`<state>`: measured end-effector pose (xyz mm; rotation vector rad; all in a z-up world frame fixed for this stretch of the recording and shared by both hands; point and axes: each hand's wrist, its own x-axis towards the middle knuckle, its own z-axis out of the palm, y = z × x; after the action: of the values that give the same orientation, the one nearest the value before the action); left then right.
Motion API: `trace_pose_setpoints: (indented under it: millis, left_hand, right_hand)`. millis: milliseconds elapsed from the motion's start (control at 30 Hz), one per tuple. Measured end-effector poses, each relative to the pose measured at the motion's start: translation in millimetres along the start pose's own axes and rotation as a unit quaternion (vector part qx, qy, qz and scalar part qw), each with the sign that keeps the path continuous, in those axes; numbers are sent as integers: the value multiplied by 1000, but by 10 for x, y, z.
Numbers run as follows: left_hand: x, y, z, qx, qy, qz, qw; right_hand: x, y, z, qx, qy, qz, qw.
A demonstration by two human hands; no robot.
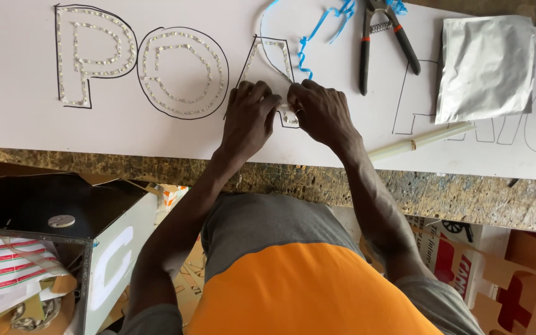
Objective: Apply blue decorative strips to a sign board along letter outlines using scissors
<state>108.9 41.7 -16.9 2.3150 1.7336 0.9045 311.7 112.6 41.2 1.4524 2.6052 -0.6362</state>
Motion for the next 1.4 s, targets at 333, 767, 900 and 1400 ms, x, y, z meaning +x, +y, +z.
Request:
trace_pose_setpoints:
  millis: [333, 767, 900, 1400]
  left_hand:
    - [101, 3, 119, -105, -20, -61, 992]
    - [55, 129, -43, -50, 28, -10, 998]
    - [29, 96, -50, -70, 2, -6, 998]
    - [-5, 94, -121, -4, -51, 34, 998]
  right_hand:
    - [59, 1, -162, 21, 41, -62, 997]
    - [506, 126, -114, -40, -1, -180, 983]
    - [616, 128, -91, -64, -3, -214, 975]
    - [711, 125, -32, -43, 54, -289, 955]
